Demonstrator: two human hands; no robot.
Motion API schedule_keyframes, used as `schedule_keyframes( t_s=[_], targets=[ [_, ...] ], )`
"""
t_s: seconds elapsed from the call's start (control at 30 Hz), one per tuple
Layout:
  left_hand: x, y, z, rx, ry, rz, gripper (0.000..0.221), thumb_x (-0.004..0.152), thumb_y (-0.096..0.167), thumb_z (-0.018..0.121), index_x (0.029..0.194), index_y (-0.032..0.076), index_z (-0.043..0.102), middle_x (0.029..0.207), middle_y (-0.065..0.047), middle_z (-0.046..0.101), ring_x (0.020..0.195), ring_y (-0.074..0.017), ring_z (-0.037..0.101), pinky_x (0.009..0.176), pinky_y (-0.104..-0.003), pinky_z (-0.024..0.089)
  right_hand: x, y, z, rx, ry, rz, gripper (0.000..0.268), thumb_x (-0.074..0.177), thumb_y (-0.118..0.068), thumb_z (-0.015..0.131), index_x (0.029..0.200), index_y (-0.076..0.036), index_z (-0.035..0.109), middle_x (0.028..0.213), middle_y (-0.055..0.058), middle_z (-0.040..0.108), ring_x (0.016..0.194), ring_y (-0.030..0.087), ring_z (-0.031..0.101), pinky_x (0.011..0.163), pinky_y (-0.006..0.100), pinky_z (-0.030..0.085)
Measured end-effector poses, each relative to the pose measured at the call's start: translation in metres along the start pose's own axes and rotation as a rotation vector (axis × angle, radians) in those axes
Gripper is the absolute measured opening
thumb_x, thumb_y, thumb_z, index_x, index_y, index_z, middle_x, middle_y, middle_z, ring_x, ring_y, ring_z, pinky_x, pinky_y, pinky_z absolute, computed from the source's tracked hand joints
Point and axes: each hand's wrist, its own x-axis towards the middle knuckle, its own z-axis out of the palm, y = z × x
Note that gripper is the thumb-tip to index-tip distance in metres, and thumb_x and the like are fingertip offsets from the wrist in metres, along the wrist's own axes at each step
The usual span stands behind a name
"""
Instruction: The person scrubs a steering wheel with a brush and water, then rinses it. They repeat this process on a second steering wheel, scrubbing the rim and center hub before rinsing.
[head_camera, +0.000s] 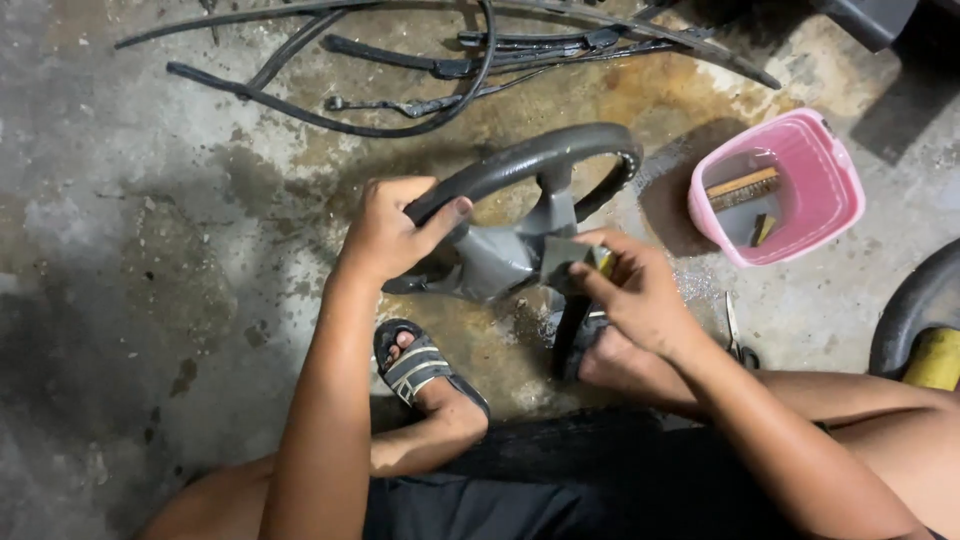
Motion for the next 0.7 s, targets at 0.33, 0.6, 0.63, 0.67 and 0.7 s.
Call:
schedule_keyframes(
  t_s=[0.33, 0.6, 0.63, 0.67, 0.7],
  targets=[
    [0.011, 0.030, 0.021, -0.002, -0.057, 0.124, 0.045, 0.087, 0.026, 0.078, 0.058, 0.009, 0.049, 0.045, -0.007, 0.042, 0.042, -0.0198, 0.043, 0.046, -0.028, 0.035, -0.028, 0.007, 0.031, -1.030, 0.082, -0.716, 0.049, 0.085, 0.003, 0.062, 0.133, 0.004, 0.065, 0.129, 0.024, 0.069, 0.127, 0.036, 0.062, 0.116, 0.049, 0.040],
    [0.012, 0.034, 0.038, 0.012, -0.080, 0.217, 0.042, 0.085, 0.025, 0.080, 0.063, 0.004, 0.052, 0.053, -0.018, 0.050, 0.048, -0.0343, 0.053, 0.047, -0.036, 0.040, 0.001, -0.006, 0.050, -0.495, 0.026, -0.459, 0.043, 0.091, 0.003, 0.053, 0.133, 0.010, 0.060, 0.130, 0.032, 0.064, 0.123, 0.046, 0.058, 0.117, 0.050, 0.039],
    [0.011, 0.036, 0.036, 0.012, -0.080, 0.223, 0.042, 0.085, 0.025, 0.080, 0.063, 0.004, 0.052, 0.053, -0.018, 0.050, 0.048, -0.0343, 0.053, 0.047, -0.036, 0.040, -0.008, -0.003, 0.049, -0.496, 0.031, -0.462, 0.043, 0.091, 0.003, 0.053, 0.133, 0.010, 0.060, 0.130, 0.032, 0.064, 0.123, 0.046, 0.058, 0.117, 0.050, 0.039],
    [0.011, 0.038, 0.035, 0.027, -0.071, 0.202, 0.042, 0.085, 0.027, 0.080, 0.062, 0.006, 0.051, 0.051, -0.016, 0.049, 0.047, -0.0329, 0.053, 0.046, -0.034, 0.039, -0.018, 0.001, 0.049, -0.601, 0.044, -0.457, 0.045, 0.093, -0.003, 0.053, 0.137, 0.004, 0.059, 0.135, 0.026, 0.063, 0.127, 0.039, 0.058, 0.117, 0.045, 0.040],
    [0.010, 0.040, 0.034, 0.041, -0.055, 0.182, 0.043, 0.085, 0.028, 0.079, 0.061, 0.007, 0.051, 0.050, -0.015, 0.048, 0.046, -0.0315, 0.053, 0.045, -0.033, 0.038, -0.028, 0.005, 0.047, -0.709, 0.055, -0.456, 0.047, 0.096, -0.008, 0.054, 0.142, -0.002, 0.058, 0.141, 0.021, 0.061, 0.130, 0.033, 0.058, 0.117, 0.041, 0.040]
  ],
)
